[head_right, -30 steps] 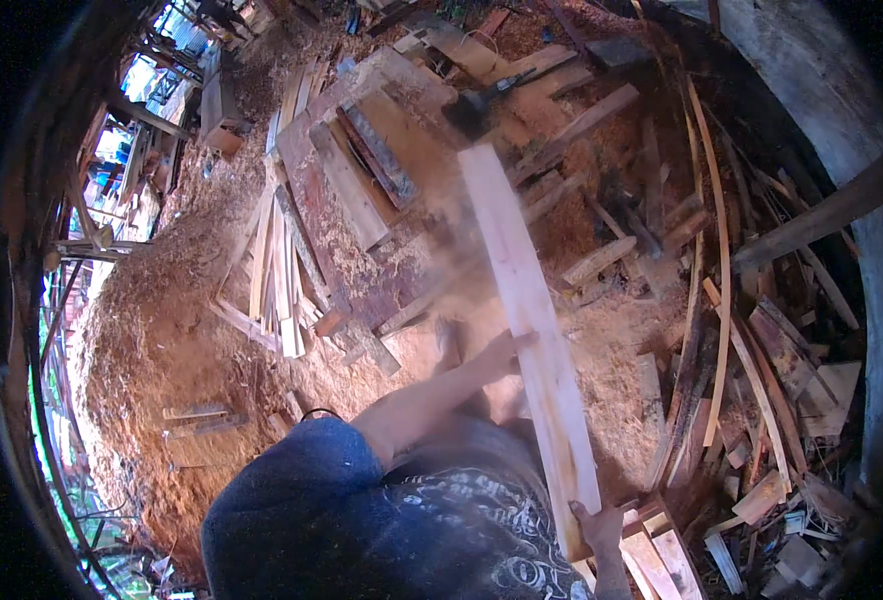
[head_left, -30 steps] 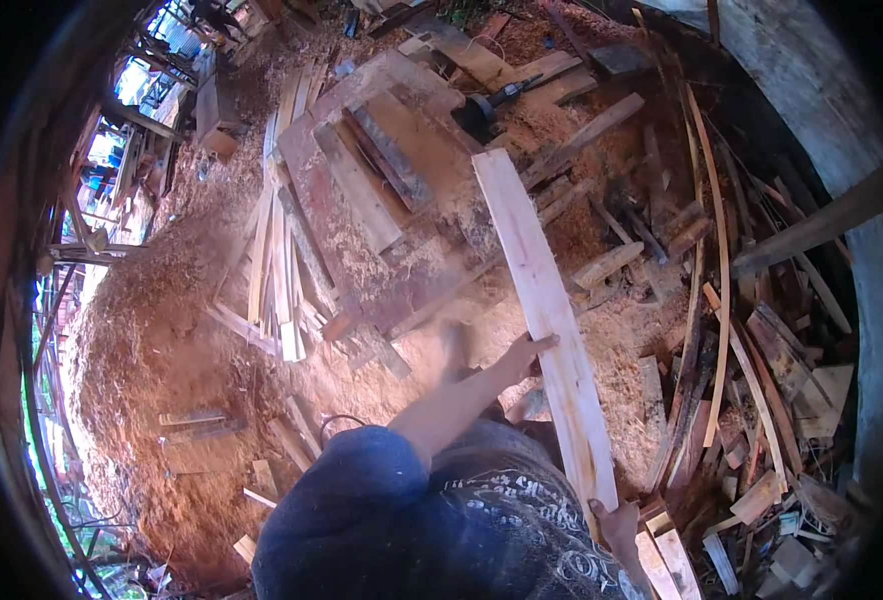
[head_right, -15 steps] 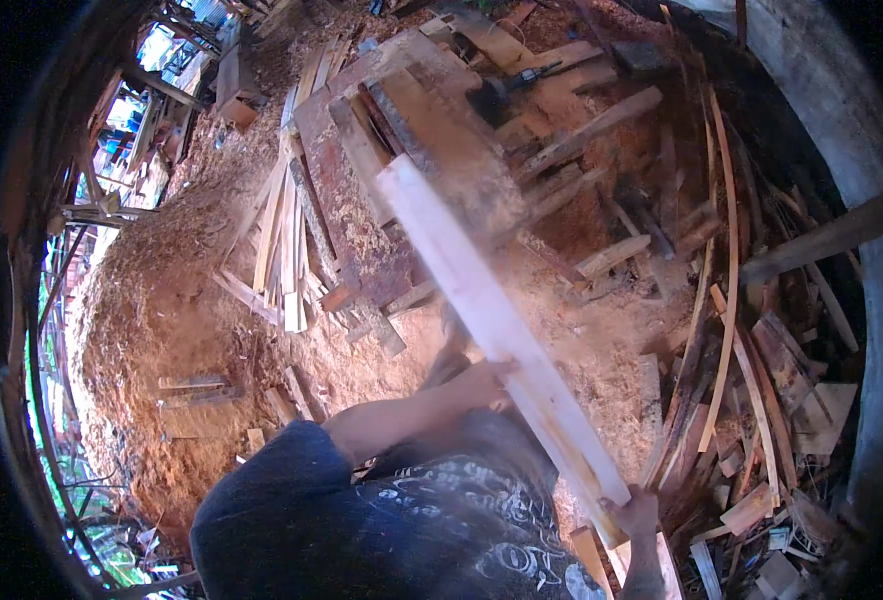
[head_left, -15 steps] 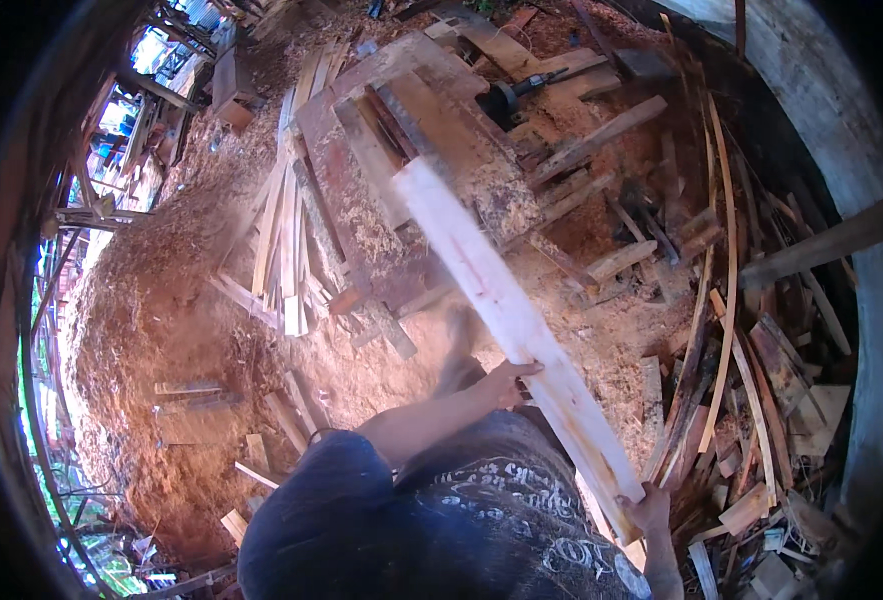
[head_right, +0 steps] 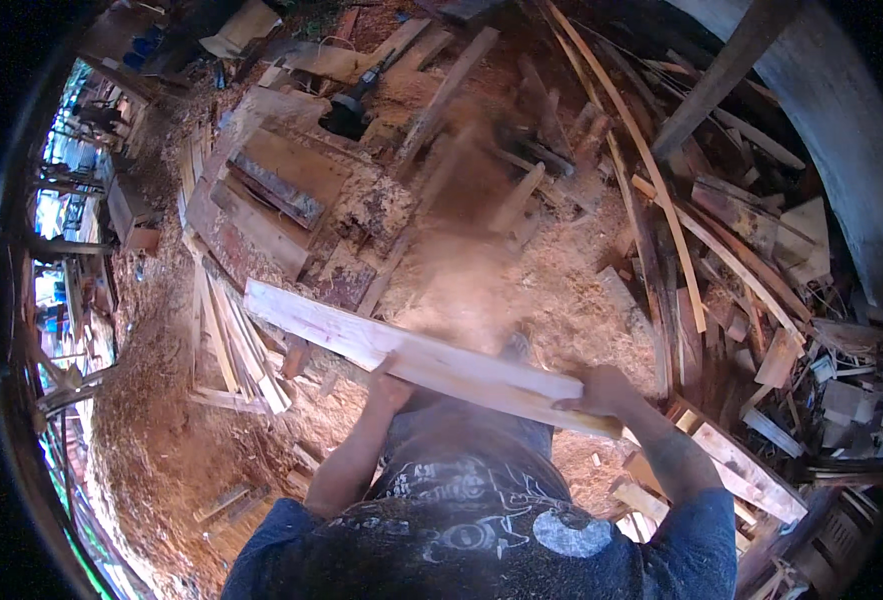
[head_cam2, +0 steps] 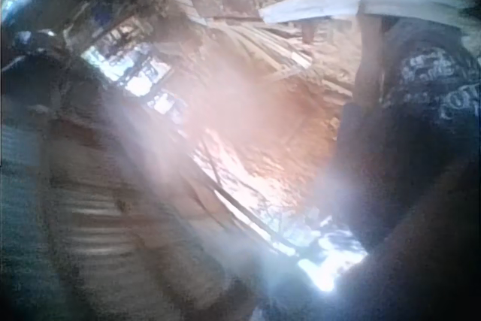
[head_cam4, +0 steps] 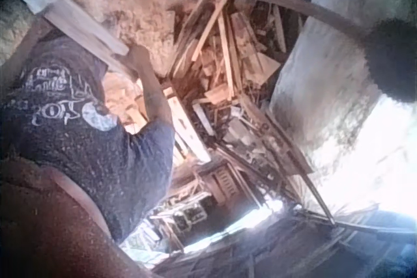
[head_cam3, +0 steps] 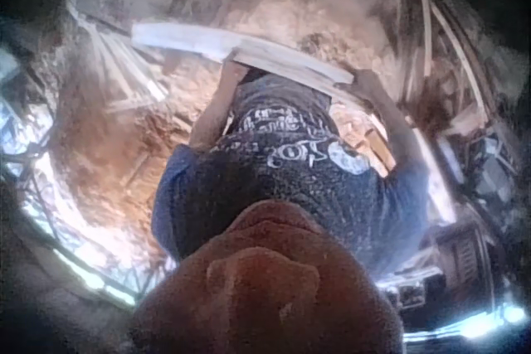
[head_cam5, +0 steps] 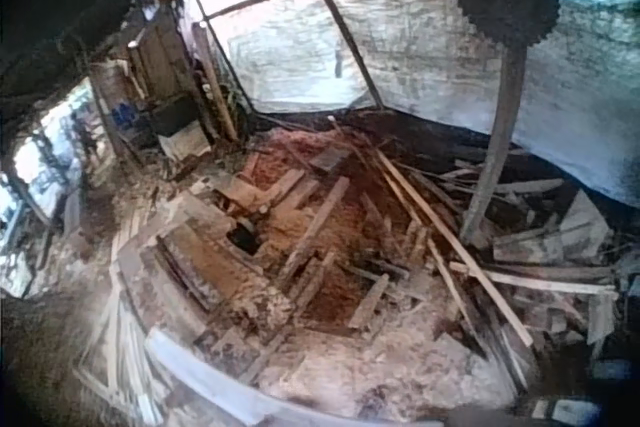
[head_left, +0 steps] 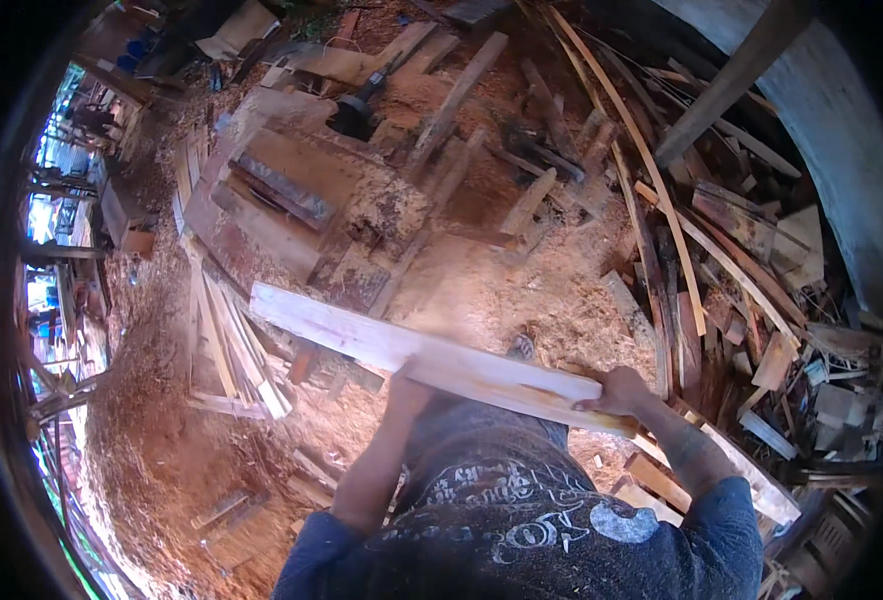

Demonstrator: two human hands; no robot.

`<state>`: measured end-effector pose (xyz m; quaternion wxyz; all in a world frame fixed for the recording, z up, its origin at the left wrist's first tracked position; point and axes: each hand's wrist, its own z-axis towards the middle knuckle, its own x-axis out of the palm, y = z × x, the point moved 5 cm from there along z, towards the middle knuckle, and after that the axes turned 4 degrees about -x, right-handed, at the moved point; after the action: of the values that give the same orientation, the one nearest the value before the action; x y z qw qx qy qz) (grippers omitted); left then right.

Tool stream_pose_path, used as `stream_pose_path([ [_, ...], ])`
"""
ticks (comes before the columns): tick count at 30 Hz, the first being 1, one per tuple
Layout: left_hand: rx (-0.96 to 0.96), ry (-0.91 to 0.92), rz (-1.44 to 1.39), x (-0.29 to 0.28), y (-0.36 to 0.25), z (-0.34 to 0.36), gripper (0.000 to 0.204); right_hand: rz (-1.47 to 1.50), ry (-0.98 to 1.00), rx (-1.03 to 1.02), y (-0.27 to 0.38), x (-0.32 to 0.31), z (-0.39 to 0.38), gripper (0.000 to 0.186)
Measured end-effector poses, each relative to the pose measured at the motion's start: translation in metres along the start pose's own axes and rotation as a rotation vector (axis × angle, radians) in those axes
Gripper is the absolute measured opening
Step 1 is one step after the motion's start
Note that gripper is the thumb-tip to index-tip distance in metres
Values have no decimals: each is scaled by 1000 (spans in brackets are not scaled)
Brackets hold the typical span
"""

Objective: The person processes wood by feeding a board through a stationary planing machine, hammers parts together, and then carries the finished boards to a stack in a workshop.

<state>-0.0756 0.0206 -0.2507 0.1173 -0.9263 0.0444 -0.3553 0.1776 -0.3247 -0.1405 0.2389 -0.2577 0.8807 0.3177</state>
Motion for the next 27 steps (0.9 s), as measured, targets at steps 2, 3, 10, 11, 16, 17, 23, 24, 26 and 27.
stream_pose_path([
  [2,-32,-76,75,-14,-31,8,53,73,-76,-64,27,7,27,97],
  [3,7,-299,229,-50,-56,5,59,97,-98,-104,49,10,48,98],
  [10,556,-877,1235,-63,-170,-2,46,61,-13,-86,160,44,242,99],
  [11,599,-831,1276,-58,-175,-4,41,125,-57,-100,179,36,265,97],
  [16,627,-837,1513,-74,-192,3,38,242,-88,-182,255,29,341,90],
  [17,618,-834,1511,-79,-191,8,38,241,-82,-176,254,30,346,90],
  [23,540,-829,985,-110,-173,24,62,386,-504,-234,173,15,344,51],
  [24,524,-854,982,-108,-169,18,62,345,-405,-157,150,-20,344,43],
  [26,466,-991,1431,-34,-165,11,46,317,-642,107,31,-48,354,36],
  [27,466,-1041,1433,-13,-165,-5,36,360,-795,142,22,-110,346,25],
])
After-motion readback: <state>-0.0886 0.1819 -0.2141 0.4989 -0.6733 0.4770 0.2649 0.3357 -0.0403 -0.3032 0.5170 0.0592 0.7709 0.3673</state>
